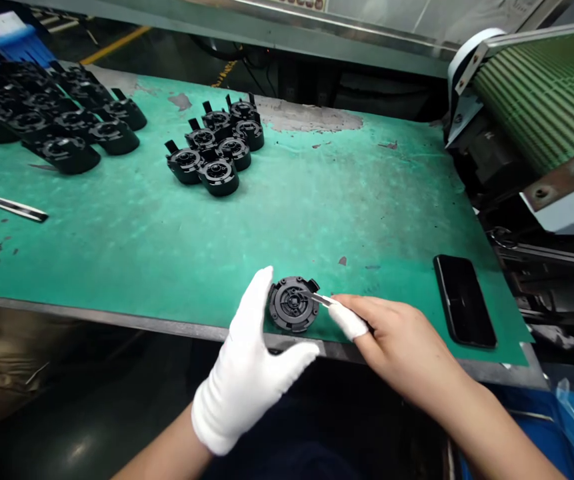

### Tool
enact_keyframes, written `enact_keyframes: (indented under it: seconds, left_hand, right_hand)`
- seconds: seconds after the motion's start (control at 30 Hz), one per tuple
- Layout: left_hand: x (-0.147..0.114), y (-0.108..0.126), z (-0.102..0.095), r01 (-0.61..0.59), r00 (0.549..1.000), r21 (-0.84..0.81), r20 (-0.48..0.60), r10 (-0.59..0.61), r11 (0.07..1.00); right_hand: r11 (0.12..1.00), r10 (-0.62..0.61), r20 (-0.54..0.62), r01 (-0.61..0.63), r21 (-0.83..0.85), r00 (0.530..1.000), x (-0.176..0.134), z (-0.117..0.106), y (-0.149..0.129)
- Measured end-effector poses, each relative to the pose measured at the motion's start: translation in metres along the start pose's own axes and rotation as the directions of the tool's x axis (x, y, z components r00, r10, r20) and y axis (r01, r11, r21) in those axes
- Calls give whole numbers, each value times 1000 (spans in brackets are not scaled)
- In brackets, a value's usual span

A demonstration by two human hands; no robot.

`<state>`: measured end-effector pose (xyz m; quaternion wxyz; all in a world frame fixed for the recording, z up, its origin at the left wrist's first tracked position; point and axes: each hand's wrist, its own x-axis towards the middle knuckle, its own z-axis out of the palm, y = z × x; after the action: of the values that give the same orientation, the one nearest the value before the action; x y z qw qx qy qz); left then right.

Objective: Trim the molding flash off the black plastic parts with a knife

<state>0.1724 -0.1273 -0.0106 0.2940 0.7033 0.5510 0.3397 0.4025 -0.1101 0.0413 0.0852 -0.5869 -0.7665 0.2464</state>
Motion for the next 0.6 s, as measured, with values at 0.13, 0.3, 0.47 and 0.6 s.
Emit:
enact_keyframes:
  seconds: [0.13,0.3,0.47,0.6]
  left_hand:
    - [22,-13,3,-90,996,12,4,90,996]
    - [23,-12,5,-133,991,27,-22,134,991]
    - [24,-7,3,-118,993,-26,-10,118,993]
    - [28,-4,1,-107,994,-53,-5,106,993]
  right_hand:
    - [984,-28,28,32,-174,999,-2,2,0]
    - [989,-8,73,19,-149,997,-9,4,1]
    - [998,34,127,-27,-61,991,-19,13,-6]
    - [997,72,79,-71,-18,994,-22,19,-9]
